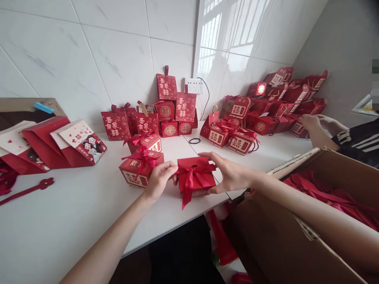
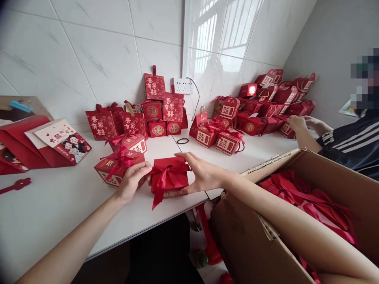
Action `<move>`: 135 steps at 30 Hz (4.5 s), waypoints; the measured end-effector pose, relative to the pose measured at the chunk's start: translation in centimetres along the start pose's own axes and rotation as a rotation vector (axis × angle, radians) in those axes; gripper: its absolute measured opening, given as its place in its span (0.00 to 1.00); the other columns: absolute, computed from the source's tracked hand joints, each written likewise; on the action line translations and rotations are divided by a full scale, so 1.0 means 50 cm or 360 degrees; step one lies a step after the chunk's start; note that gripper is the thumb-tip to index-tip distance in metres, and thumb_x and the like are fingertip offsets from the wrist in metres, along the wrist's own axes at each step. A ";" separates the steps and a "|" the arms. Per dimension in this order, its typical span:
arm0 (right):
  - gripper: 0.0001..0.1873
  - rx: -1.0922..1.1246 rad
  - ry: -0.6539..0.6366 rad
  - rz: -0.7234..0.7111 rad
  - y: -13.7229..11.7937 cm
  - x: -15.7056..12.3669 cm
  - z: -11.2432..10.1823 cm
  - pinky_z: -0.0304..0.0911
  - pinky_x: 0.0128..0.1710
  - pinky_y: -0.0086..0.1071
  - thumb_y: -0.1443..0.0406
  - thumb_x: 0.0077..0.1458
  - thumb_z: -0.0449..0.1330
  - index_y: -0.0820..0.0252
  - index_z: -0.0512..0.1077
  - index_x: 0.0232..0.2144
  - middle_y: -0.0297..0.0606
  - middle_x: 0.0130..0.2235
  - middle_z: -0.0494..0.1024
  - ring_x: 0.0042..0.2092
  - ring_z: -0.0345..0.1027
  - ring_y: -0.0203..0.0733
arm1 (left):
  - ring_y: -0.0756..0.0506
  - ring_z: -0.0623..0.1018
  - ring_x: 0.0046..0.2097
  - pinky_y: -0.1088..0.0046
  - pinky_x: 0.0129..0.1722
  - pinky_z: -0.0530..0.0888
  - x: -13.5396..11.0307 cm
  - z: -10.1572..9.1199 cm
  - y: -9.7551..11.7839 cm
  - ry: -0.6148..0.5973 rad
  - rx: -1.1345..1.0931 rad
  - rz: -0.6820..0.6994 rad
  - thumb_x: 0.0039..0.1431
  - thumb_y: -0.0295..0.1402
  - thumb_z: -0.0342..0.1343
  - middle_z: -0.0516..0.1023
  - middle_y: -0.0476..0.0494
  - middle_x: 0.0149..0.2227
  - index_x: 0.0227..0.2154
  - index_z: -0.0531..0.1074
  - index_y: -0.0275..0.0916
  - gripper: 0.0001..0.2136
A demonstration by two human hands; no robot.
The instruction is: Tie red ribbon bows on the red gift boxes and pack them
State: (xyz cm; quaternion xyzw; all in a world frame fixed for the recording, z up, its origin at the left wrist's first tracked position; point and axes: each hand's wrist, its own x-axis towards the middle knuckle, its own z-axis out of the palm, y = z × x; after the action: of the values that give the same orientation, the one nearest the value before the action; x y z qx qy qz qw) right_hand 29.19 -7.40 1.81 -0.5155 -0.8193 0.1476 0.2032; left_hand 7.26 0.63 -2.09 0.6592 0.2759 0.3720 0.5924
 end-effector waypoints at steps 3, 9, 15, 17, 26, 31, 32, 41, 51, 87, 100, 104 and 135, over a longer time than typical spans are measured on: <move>0.46 -0.0191 0.0320 -0.0193 0.002 0.006 0.003 0.63 0.50 0.44 0.60 0.42 0.66 0.58 0.47 0.58 0.51 0.56 0.57 0.55 0.58 0.53 | 0.50 0.67 0.27 0.75 0.28 0.64 -0.006 0.008 0.032 0.0318 0.0458 0.0279 0.53 0.35 0.51 0.67 0.50 0.22 0.21 0.64 0.38 0.09; 0.46 -0.0370 0.0730 -0.0383 0.002 0.008 0.001 0.58 0.54 0.50 0.58 0.46 0.64 0.57 0.42 0.59 0.52 0.56 0.54 0.59 0.50 0.55 | 0.47 0.69 0.35 0.73 0.36 0.66 -0.047 0.062 0.081 0.0546 0.1020 0.0931 0.52 0.31 0.52 0.70 0.44 0.31 0.22 0.65 0.40 0.06; 0.45 -0.0461 0.0847 -0.0490 -0.010 0.003 -0.002 0.53 0.56 0.54 0.57 0.49 0.62 0.55 0.39 0.59 0.54 0.58 0.50 0.61 0.46 0.58 | 0.51 0.63 0.23 0.73 0.23 0.57 -0.081 0.107 0.091 0.0381 0.1202 0.0979 0.53 0.32 0.54 0.68 0.47 0.23 0.22 0.67 0.40 0.06; 0.44 -0.0477 0.0872 -0.0510 -0.013 0.001 -0.002 0.53 0.56 0.54 0.56 0.50 0.61 0.54 0.38 0.59 0.54 0.58 0.50 0.61 0.46 0.58 | 0.52 0.57 0.19 0.72 0.20 0.51 -0.083 0.116 0.090 0.0363 0.1215 0.0945 0.54 0.33 0.53 0.64 0.49 0.19 0.20 0.65 0.40 0.09; 0.47 -0.0391 0.0924 -0.0708 -0.016 -0.002 -0.001 0.56 0.54 0.52 0.59 0.50 0.62 0.53 0.36 0.61 0.53 0.58 0.50 0.61 0.45 0.57 | 0.53 0.61 0.15 0.73 0.16 0.53 -0.086 0.152 0.096 0.0387 0.1626 0.1372 0.55 0.28 0.51 0.62 0.52 0.14 0.21 0.63 0.40 0.08; 0.46 -0.0380 0.0967 -0.0826 -0.014 -0.001 -0.002 0.59 0.52 0.52 0.58 0.49 0.62 0.58 0.39 0.61 0.56 0.57 0.52 0.59 0.49 0.57 | 0.54 0.60 0.14 0.74 0.14 0.54 -0.087 0.166 0.110 0.0595 0.1759 0.1610 0.51 0.23 0.52 0.60 0.54 0.13 0.18 0.60 0.38 0.10; 0.45 -0.0382 0.0963 -0.0841 -0.014 0.000 -0.003 0.59 0.52 0.52 0.58 0.49 0.62 0.59 0.40 0.60 0.56 0.57 0.52 0.59 0.49 0.56 | 0.55 0.60 0.14 0.75 0.14 0.54 -0.088 0.168 0.111 0.0605 0.1780 0.1608 0.51 0.23 0.51 0.59 0.55 0.13 0.18 0.60 0.38 0.10; 0.45 -0.0377 0.0997 -0.0833 -0.013 0.001 -0.002 0.59 0.52 0.53 0.56 0.49 0.62 0.59 0.41 0.60 0.56 0.56 0.54 0.59 0.50 0.57 | 0.54 0.62 0.14 0.75 0.14 0.56 -0.088 0.166 0.116 0.0589 0.1852 0.1601 0.51 0.24 0.51 0.60 0.54 0.13 0.19 0.61 0.37 0.08; 0.43 -0.0372 0.1006 -0.0849 -0.014 0.002 -0.003 0.58 0.52 0.52 0.55 0.49 0.62 0.60 0.43 0.59 0.56 0.56 0.54 0.59 0.49 0.56 | 0.54 0.61 0.14 0.76 0.14 0.56 -0.088 0.164 0.119 0.0560 0.1892 0.1602 0.52 0.24 0.51 0.59 0.55 0.13 0.19 0.61 0.37 0.09; 0.42 -0.0405 0.1084 -0.0891 -0.020 -0.003 -0.010 0.62 0.47 0.52 0.46 0.48 0.57 0.56 0.45 0.56 0.53 0.53 0.56 0.54 0.56 0.56 | 0.55 0.59 0.14 0.77 0.14 0.57 -0.107 0.162 0.132 0.0498 0.1751 0.1548 0.52 0.24 0.51 0.58 0.55 0.13 0.18 0.59 0.38 0.10; 0.41 -0.0409 0.1090 -0.0910 -0.020 -0.002 -0.009 0.62 0.46 0.52 0.46 0.48 0.58 0.56 0.45 0.56 0.53 0.53 0.56 0.54 0.56 0.56 | 0.55 0.59 0.14 0.77 0.14 0.57 -0.111 0.160 0.132 0.0513 0.1754 0.1554 0.51 0.24 0.51 0.58 0.55 0.13 0.18 0.59 0.38 0.10; 0.40 -0.0401 0.1081 -0.0915 -0.019 -0.003 -0.009 0.62 0.47 0.51 0.47 0.49 0.57 0.58 0.46 0.56 0.54 0.53 0.56 0.55 0.56 0.56 | 0.55 0.59 0.14 0.78 0.14 0.57 -0.109 0.163 0.138 0.0505 0.1768 0.1571 0.52 0.24 0.50 0.58 0.55 0.13 0.18 0.59 0.38 0.10; 0.39 -0.0384 0.1050 -0.0912 -0.019 -0.004 -0.010 0.62 0.48 0.51 0.46 0.51 0.55 0.59 0.47 0.56 0.54 0.53 0.56 0.56 0.55 0.56 | 0.55 0.60 0.14 0.78 0.14 0.57 -0.108 0.172 0.139 0.0500 0.1744 0.1546 0.51 0.24 0.51 0.59 0.54 0.13 0.18 0.60 0.37 0.09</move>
State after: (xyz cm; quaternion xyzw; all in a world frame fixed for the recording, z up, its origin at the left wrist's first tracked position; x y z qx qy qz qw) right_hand 28.75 -7.97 2.63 -0.3074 -0.8316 -0.1832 0.4246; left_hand 10.66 -9.68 3.70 0.8466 0.1810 0.4908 -0.0980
